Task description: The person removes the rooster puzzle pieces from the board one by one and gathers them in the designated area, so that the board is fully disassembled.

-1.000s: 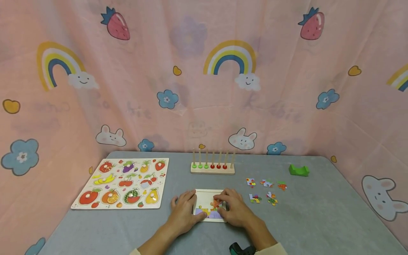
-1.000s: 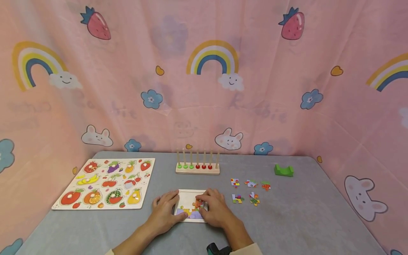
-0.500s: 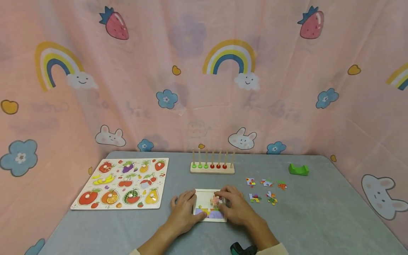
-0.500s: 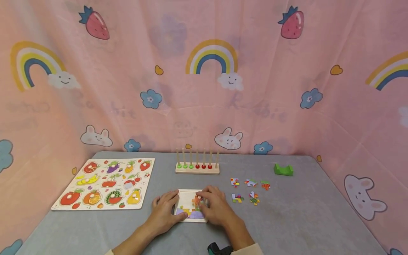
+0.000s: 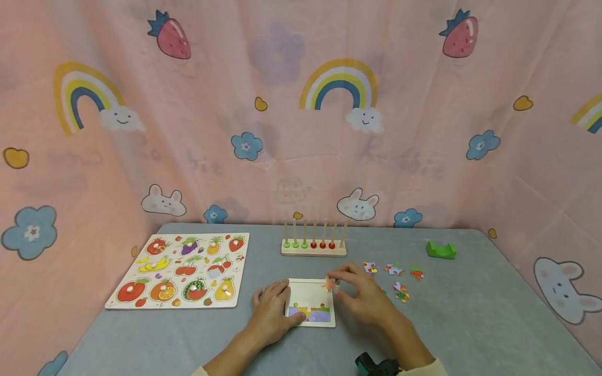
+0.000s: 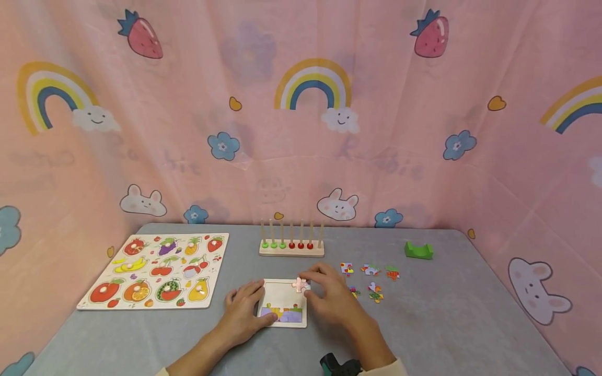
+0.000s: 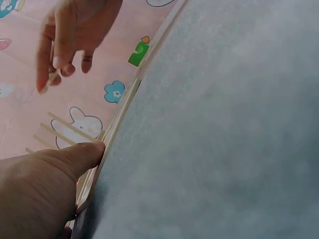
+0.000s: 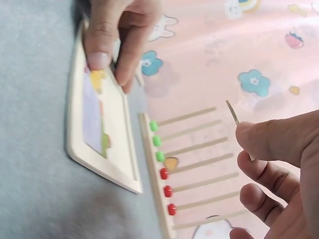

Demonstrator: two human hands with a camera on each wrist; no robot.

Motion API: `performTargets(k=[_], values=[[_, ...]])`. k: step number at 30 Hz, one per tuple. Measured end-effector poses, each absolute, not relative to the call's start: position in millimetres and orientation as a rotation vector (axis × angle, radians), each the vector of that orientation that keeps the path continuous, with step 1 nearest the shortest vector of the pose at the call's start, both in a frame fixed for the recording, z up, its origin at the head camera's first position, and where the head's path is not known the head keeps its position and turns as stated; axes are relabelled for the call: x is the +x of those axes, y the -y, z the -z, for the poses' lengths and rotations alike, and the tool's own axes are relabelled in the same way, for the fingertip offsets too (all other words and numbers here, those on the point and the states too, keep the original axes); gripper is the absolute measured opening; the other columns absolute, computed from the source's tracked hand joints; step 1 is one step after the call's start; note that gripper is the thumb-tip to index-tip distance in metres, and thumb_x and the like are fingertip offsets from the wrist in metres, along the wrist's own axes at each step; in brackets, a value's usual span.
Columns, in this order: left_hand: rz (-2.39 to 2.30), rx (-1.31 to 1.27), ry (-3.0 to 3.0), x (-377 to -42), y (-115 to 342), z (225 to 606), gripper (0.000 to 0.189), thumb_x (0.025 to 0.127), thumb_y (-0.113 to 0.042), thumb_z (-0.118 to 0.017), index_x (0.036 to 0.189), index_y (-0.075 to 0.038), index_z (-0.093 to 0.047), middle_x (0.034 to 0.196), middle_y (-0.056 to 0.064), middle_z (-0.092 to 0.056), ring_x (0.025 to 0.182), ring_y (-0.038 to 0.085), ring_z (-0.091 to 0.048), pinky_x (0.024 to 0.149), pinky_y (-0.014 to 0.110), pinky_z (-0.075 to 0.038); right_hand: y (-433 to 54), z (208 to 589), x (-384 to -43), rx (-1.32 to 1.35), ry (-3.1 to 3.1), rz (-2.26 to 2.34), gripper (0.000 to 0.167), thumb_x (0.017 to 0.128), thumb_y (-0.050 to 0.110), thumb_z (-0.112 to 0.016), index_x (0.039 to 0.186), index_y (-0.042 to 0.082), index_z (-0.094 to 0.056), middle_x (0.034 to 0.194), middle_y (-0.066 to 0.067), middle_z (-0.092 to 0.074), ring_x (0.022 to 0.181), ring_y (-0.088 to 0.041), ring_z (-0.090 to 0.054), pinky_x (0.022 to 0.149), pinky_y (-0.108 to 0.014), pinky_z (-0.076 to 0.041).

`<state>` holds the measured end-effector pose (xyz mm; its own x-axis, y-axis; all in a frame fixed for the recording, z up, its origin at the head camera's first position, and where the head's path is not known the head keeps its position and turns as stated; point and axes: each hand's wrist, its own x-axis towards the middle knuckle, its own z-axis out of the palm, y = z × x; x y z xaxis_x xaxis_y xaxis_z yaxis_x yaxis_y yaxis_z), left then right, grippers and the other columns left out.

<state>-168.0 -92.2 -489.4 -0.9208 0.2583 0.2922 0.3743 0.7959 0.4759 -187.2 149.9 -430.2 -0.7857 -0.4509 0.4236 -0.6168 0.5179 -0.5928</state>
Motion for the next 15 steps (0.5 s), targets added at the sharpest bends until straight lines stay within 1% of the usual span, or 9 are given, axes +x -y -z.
performTargets(k=[7, 12, 15], values=[[0.806, -0.498, 2.784, -168, 91, 490, 0.069, 0.074, -0.041, -0.081, 0.123, 0.004, -0.062, 0.135, 0.015, -0.053, 0.126, 0.032, -0.043, 0.095, 0.065, -0.02, -163, 418, -182, 0.916, 2.453, -1.089, 0.038, 0.078, -0.001, -0.076, 0.114, 0.008, -0.071, 0.106, 0.007, -0.057, 0.1, -0.014, -0.052, 0.078, -0.038, -0.046], [0.799, -0.498, 2.773, -168, 92, 490, 0.067, 0.074, -0.04, -0.081, 0.122, 0.003, -0.063, 0.134, 0.015, -0.053, 0.125, 0.032, -0.043, 0.096, 0.065, -0.02, -171, 409, -179, 0.938, 2.413, -1.09, 0.043, 0.076, -0.007, -0.076, 0.115, 0.007, -0.07, 0.106, 0.005, -0.059, 0.1, -0.015, -0.052, 0.078, -0.04, -0.047], [0.802, -0.499, 2.771, -168, 92, 490, 0.067, 0.074, -0.04, -0.081, 0.121, 0.003, -0.063, 0.134, 0.016, -0.053, 0.126, 0.032, -0.043, 0.096, 0.065, -0.02, -174, 404, -178, 0.939, 2.419, -1.053, 0.042, 0.076, -0.007, -0.076, 0.115, 0.008, -0.07, 0.106, 0.005, -0.059, 0.099, -0.015, -0.052, 0.077, -0.038, -0.048]])
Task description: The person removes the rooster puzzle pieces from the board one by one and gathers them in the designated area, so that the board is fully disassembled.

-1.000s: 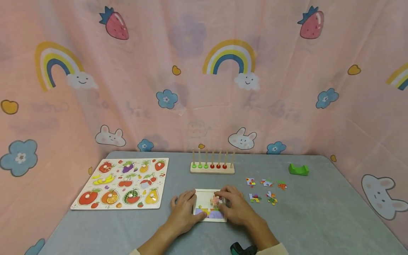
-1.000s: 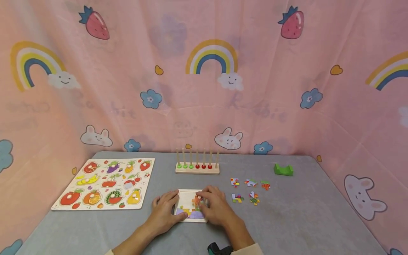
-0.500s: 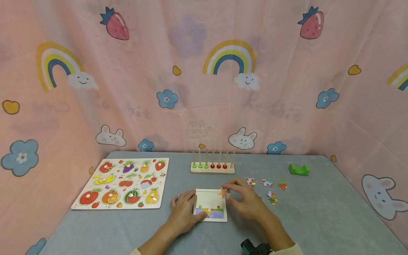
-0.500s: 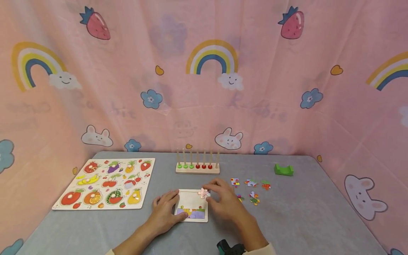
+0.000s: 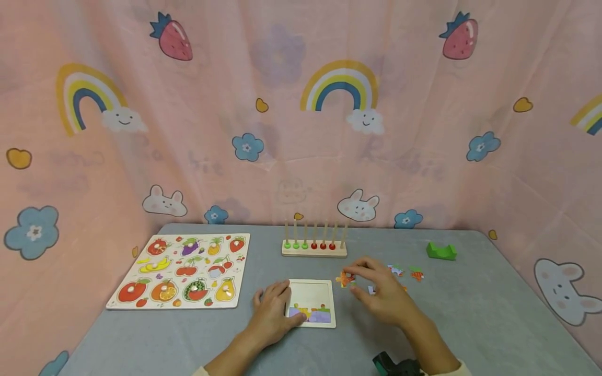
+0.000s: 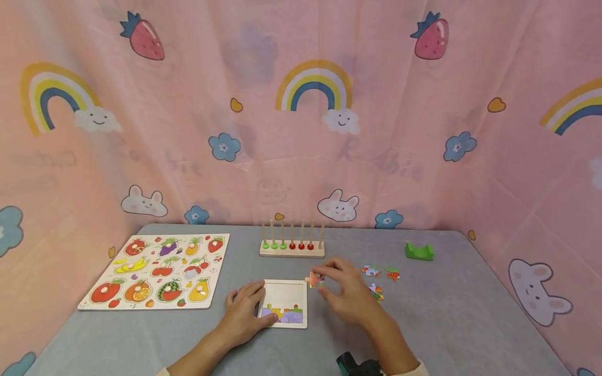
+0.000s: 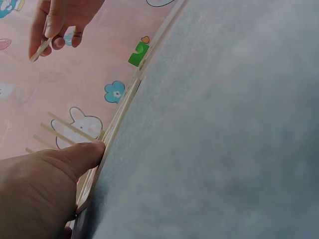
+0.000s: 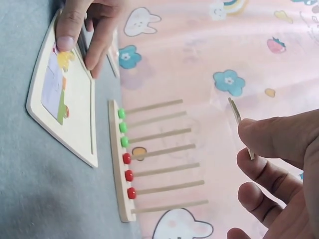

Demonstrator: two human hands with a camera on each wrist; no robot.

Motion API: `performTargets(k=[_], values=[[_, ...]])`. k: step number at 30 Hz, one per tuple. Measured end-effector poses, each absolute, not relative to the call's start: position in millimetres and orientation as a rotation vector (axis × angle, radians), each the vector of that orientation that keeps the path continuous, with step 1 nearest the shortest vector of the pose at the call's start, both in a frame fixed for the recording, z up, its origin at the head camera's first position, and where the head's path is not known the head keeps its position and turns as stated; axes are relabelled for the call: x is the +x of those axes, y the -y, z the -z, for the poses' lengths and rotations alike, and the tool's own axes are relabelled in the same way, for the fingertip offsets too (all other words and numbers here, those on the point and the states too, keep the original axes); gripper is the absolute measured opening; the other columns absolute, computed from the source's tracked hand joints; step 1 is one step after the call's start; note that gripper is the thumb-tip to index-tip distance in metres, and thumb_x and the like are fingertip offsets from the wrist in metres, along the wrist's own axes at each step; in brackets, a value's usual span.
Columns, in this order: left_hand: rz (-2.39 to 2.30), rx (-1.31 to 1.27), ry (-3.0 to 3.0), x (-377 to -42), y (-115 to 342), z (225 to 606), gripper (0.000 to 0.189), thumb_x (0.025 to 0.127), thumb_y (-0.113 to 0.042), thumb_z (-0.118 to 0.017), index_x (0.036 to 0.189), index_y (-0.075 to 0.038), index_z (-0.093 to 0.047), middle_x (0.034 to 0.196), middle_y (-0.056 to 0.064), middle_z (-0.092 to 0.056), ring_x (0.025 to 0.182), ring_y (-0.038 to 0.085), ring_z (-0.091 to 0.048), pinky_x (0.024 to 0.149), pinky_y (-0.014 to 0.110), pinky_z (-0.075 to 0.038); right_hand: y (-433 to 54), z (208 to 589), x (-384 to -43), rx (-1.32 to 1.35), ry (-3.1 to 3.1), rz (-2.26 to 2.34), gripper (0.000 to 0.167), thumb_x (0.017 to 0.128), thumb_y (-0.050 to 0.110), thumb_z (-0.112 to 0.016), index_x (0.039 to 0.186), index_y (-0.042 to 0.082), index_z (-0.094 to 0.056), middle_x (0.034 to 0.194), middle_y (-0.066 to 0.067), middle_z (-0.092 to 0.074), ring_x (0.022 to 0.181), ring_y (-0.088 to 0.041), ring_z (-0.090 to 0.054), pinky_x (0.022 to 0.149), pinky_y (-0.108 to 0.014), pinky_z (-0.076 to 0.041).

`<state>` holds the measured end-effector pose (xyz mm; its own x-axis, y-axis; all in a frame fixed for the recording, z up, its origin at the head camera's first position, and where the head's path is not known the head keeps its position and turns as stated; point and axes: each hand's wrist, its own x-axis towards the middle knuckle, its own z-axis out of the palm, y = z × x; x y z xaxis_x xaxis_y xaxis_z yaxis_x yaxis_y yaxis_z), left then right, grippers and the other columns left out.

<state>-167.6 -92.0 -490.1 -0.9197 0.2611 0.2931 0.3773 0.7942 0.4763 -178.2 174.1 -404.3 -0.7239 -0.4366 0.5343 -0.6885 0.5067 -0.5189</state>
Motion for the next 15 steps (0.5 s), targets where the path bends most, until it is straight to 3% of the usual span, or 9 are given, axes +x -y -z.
performTargets(k=[15], values=[[0.813, -0.487, 2.795, -168, 92, 490, 0.07, 0.075, -0.041, -0.08, 0.125, 0.005, -0.061, 0.135, 0.015, -0.052, 0.126, 0.032, -0.043, 0.097, 0.065, -0.018, -198, 393, -170, 0.891, 2.432, -0.952, 0.04, 0.078, 0.001, -0.077, 0.116, 0.01, -0.07, 0.111, 0.009, -0.058, 0.103, -0.013, -0.051, 0.08, -0.039, -0.048]])
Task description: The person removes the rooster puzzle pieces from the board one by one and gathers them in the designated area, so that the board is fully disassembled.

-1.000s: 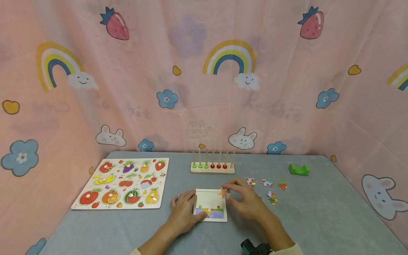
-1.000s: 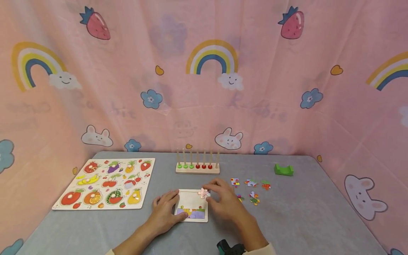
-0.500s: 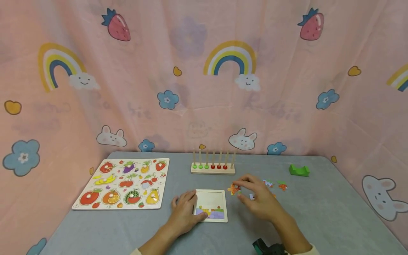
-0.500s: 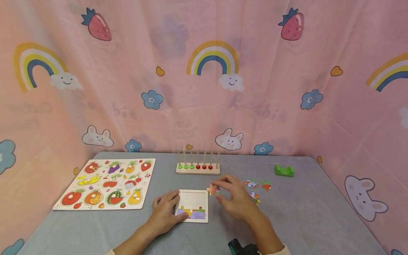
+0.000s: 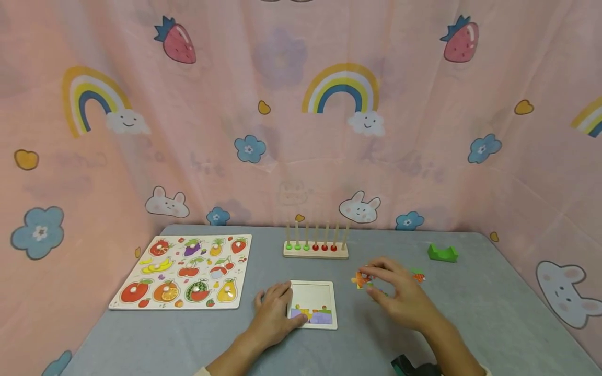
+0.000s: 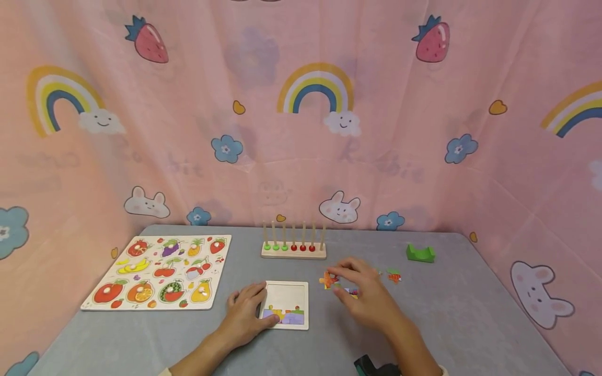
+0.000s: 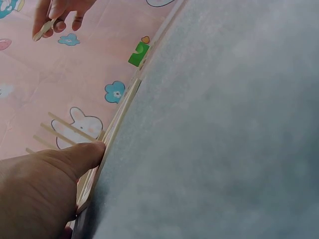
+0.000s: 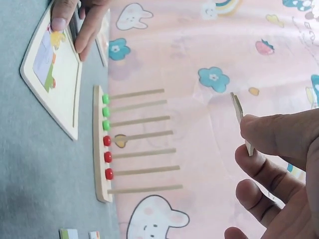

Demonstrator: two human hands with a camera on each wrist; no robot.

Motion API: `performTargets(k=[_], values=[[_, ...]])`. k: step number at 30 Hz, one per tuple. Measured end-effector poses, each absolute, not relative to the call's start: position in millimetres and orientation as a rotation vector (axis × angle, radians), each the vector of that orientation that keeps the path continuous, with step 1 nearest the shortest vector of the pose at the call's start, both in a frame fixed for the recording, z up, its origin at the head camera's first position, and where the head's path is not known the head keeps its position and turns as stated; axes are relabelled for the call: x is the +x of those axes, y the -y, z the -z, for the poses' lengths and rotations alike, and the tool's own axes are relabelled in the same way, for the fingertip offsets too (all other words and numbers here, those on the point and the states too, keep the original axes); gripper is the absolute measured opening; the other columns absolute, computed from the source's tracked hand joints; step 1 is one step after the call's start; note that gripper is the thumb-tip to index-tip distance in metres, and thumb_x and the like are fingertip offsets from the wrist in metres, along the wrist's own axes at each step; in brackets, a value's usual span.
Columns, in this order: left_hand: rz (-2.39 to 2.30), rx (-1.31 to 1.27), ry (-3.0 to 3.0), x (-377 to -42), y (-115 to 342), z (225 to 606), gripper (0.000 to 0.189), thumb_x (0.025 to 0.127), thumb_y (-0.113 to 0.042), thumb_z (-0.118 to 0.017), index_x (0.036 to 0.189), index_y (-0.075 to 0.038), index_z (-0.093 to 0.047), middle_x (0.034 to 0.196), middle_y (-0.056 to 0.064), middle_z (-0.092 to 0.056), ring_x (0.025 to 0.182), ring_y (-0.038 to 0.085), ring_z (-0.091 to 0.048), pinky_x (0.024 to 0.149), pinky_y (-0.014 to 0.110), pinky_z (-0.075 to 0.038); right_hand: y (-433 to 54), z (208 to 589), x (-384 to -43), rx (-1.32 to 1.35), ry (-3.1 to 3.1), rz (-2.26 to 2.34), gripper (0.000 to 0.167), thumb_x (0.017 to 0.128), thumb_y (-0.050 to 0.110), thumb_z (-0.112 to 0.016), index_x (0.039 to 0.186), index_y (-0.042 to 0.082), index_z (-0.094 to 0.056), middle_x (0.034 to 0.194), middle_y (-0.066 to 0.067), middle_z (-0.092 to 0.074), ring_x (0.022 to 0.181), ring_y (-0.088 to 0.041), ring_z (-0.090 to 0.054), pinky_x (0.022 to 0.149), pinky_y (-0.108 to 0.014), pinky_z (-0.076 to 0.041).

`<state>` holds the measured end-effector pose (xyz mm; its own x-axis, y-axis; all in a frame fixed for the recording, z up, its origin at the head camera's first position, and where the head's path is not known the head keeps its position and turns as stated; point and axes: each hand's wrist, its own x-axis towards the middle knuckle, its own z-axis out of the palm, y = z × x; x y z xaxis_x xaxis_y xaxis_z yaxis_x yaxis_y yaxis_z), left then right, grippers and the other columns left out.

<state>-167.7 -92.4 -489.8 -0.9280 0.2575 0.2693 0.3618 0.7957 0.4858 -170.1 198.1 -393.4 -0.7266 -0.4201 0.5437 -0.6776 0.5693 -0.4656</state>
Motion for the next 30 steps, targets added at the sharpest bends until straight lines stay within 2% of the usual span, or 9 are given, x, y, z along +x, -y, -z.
performTargets(k=[5, 15, 22, 30], values=[[0.824, -0.489, 2.789, -167, 92, 490, 0.069, 0.075, -0.041, -0.08, 0.124, 0.004, -0.061, 0.135, 0.015, -0.053, 0.125, 0.032, -0.043, 0.097, 0.065, -0.019, -208, 392, -167, 0.875, 2.438, -0.956, 0.043, 0.078, -0.002, -0.076, 0.119, 0.011, -0.069, 0.114, 0.008, -0.057, 0.107, -0.014, -0.051, 0.083, -0.037, -0.047], [0.847, -0.502, 2.787, -167, 92, 489, 0.068, 0.075, -0.041, -0.079, 0.124, 0.003, -0.061, 0.135, 0.015, -0.053, 0.125, 0.033, -0.044, 0.096, 0.066, -0.019, -227, 394, -166, 0.923, 2.349, -0.956, 0.043, 0.075, -0.002, -0.079, 0.116, 0.008, -0.07, 0.112, 0.005, -0.06, 0.103, -0.015, -0.053, 0.085, -0.02, -0.041], [0.838, -0.494, 2.787, -167, 92, 489, 0.068, 0.075, -0.04, -0.08, 0.124, 0.003, -0.061, 0.135, 0.015, -0.053, 0.125, 0.032, -0.043, 0.096, 0.066, -0.019, -242, 398, -168, 0.9, 2.341, -0.956, 0.049, 0.073, -0.002, -0.081, 0.119, 0.008, -0.067, 0.113, 0.004, -0.062, 0.106, -0.013, -0.054, 0.09, -0.016, -0.036], [0.828, -0.498, 2.78, -167, 92, 490, 0.066, 0.075, -0.041, -0.08, 0.122, 0.003, -0.062, 0.135, 0.015, -0.053, 0.125, 0.032, -0.043, 0.096, 0.066, -0.019, -257, 408, -171, 0.897, 2.328, -0.999, 0.055, 0.071, -0.005, -0.081, 0.123, 0.009, -0.065, 0.107, 0.005, -0.062, 0.102, -0.01, -0.053, 0.089, -0.014, -0.035]])
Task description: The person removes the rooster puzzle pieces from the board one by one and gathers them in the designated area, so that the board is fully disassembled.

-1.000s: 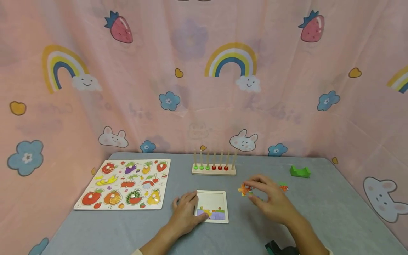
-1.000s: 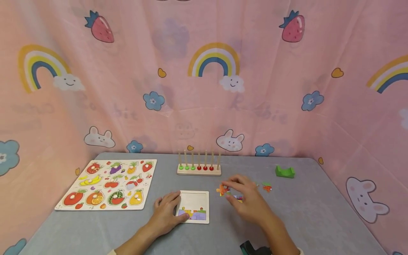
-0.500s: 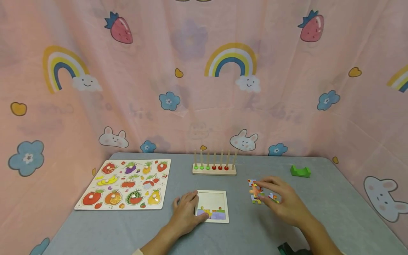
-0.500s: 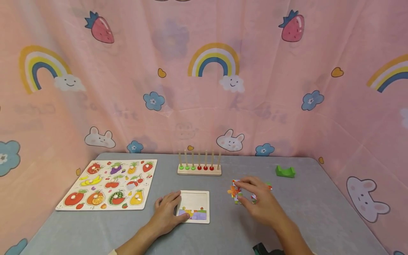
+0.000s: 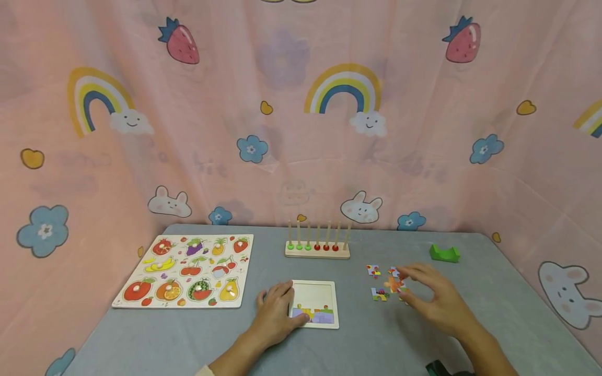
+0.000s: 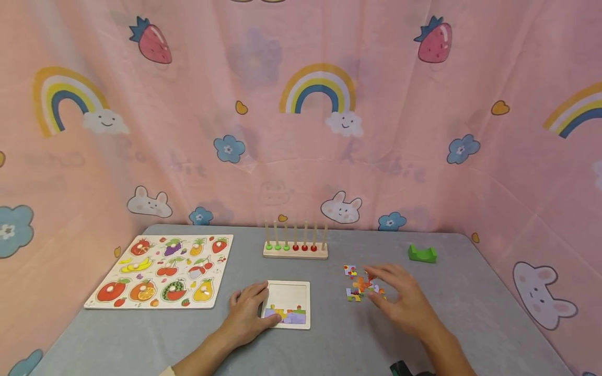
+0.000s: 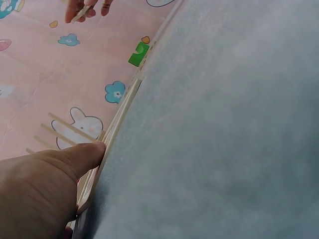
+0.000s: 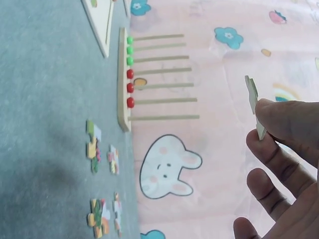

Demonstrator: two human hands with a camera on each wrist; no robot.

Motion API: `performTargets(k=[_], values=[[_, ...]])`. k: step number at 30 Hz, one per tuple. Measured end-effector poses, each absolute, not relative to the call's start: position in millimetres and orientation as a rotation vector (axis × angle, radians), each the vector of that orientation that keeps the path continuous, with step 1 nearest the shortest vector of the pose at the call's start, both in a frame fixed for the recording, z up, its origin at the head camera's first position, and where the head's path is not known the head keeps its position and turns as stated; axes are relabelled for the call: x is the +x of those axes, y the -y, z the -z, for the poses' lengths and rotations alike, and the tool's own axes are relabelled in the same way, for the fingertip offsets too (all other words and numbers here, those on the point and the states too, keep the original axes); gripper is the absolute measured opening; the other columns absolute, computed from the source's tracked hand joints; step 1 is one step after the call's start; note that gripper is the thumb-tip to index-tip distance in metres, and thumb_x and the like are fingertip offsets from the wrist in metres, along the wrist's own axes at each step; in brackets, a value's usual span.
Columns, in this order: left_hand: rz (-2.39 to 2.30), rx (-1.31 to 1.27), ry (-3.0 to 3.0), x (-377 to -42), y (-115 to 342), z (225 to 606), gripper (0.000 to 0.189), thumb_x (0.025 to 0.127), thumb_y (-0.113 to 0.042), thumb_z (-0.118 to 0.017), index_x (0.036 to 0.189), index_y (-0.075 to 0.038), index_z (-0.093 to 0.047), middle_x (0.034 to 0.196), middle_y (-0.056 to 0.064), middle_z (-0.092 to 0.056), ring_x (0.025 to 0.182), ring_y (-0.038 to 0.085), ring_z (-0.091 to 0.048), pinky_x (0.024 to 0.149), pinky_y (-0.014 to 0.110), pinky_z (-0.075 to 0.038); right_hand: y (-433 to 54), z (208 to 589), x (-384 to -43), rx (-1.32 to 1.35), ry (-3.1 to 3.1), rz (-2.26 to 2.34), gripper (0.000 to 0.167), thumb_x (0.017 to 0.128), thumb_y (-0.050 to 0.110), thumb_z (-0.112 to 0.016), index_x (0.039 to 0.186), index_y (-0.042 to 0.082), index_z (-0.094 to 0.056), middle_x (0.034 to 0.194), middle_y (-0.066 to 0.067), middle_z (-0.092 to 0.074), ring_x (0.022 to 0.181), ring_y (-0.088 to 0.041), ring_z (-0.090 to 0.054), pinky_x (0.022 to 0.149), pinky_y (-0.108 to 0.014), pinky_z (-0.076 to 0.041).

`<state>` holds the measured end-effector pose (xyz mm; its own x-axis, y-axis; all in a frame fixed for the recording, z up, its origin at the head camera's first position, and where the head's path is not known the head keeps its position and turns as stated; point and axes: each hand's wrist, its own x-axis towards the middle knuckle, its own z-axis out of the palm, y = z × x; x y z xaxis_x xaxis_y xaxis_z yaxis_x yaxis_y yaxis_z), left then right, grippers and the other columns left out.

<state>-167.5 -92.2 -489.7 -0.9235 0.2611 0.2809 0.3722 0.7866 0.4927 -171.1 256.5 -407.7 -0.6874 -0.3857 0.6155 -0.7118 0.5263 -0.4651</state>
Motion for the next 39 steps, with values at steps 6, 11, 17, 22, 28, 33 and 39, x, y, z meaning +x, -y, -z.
performTargets(k=[6, 11, 17, 22, 28, 33, 39], values=[[0.828, -0.497, 2.778, -168, 92, 490, 0.066, 0.075, -0.04, -0.08, 0.122, 0.003, -0.062, 0.134, 0.015, -0.053, 0.125, 0.032, -0.043, 0.096, 0.066, -0.019, -266, 415, -172, 0.873, 2.335, -1.01, 0.056, 0.072, -0.004, -0.081, 0.124, 0.008, -0.065, 0.105, 0.002, -0.063, 0.101, -0.011, -0.053, 0.09, -0.014, -0.033], [0.83, -0.504, 2.778, -167, 91, 491, 0.067, 0.075, -0.041, -0.08, 0.123, 0.003, -0.062, 0.135, 0.015, -0.053, 0.126, 0.032, -0.043, 0.096, 0.066, -0.019, -278, 422, -172, 0.807, 2.368, -1.011, 0.056, 0.07, -0.005, -0.082, 0.122, 0.008, -0.065, 0.106, 0.001, -0.064, 0.104, -0.007, -0.05, 0.088, -0.013, -0.032], [0.821, -0.5, 2.778, -168, 91, 492, 0.069, 0.075, -0.041, -0.08, 0.124, 0.003, -0.061, 0.135, 0.015, -0.052, 0.126, 0.032, -0.043, 0.097, 0.066, -0.019, -292, 429, -174, 0.786, 2.333, -1.028, 0.058, 0.066, -0.012, -0.081, 0.12, 0.003, -0.066, 0.106, -0.002, -0.065, 0.103, -0.006, -0.049, 0.086, -0.013, -0.033], [0.813, -0.496, 2.785, -168, 91, 492, 0.07, 0.074, -0.041, -0.08, 0.125, 0.004, -0.061, 0.135, 0.015, -0.052, 0.126, 0.032, -0.043, 0.097, 0.065, -0.019, -303, 438, -177, 0.768, 2.309, -1.039, 0.059, 0.063, -0.017, -0.08, 0.119, -0.002, -0.065, 0.106, -0.007, -0.064, 0.103, -0.004, -0.049, 0.085, -0.013, -0.035], [0.825, -0.497, 2.78, -168, 91, 491, 0.069, 0.075, -0.04, -0.08, 0.124, 0.004, -0.061, 0.135, 0.015, -0.052, 0.126, 0.032, -0.043, 0.096, 0.065, -0.019, -311, 443, -174, 0.596, 2.434, -0.974, 0.054, 0.072, -0.004, -0.081, 0.123, 0.007, -0.065, 0.106, -0.005, -0.064, 0.099, -0.001, -0.047, 0.079, -0.024, -0.037], [0.825, -0.49, 2.781, -168, 91, 490, 0.069, 0.075, -0.04, -0.08, 0.124, 0.004, -0.061, 0.135, 0.015, -0.053, 0.126, 0.031, -0.043, 0.097, 0.065, -0.019, -316, 447, -175, 0.551, 2.488, -0.938, 0.054, 0.075, 0.001, -0.081, 0.126, 0.01, -0.064, 0.108, -0.005, -0.063, 0.096, -0.002, -0.047, 0.075, -0.033, -0.038], [0.822, -0.489, 2.792, -168, 92, 491, 0.07, 0.075, -0.041, -0.08, 0.126, 0.004, -0.06, 0.136, 0.015, -0.052, 0.126, 0.032, -0.043, 0.097, 0.065, -0.018, -321, 457, -179, 0.547, 2.488, -0.937, 0.051, 0.075, 0.0, -0.08, 0.123, 0.003, -0.065, 0.104, -0.003, -0.064, 0.094, -0.008, -0.05, 0.074, -0.031, -0.039]])
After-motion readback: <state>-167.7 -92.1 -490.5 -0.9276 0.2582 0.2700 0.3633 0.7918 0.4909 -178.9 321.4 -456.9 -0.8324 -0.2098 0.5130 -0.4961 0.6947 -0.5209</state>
